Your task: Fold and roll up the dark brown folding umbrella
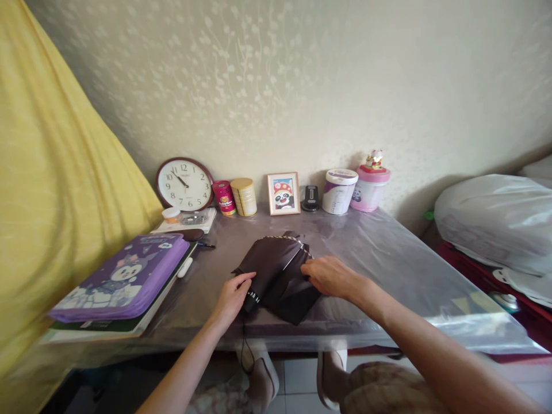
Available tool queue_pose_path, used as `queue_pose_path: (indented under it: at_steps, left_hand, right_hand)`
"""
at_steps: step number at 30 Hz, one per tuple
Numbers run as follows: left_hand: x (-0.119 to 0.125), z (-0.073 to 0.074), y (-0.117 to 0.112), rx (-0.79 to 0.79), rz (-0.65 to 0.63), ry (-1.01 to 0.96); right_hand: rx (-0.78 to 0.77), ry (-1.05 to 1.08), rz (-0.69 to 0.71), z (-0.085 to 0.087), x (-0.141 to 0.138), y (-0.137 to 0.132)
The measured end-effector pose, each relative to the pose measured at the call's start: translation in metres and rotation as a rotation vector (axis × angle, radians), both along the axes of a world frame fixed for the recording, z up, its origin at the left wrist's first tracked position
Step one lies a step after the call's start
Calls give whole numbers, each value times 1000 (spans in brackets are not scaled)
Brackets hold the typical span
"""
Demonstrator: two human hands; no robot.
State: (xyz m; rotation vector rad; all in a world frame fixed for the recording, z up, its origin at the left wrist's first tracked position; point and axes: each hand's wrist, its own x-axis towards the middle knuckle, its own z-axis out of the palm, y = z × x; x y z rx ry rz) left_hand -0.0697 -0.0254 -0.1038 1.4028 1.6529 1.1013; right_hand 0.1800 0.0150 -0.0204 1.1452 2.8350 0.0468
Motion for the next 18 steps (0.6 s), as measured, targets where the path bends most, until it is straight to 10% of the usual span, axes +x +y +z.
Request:
queue_pose_path:
  at_steps: [18]
  left_hand:
    - [9,19,-8,-91,15,-51]
  right_hand:
    - [-11,845,-3,-8,-47,25]
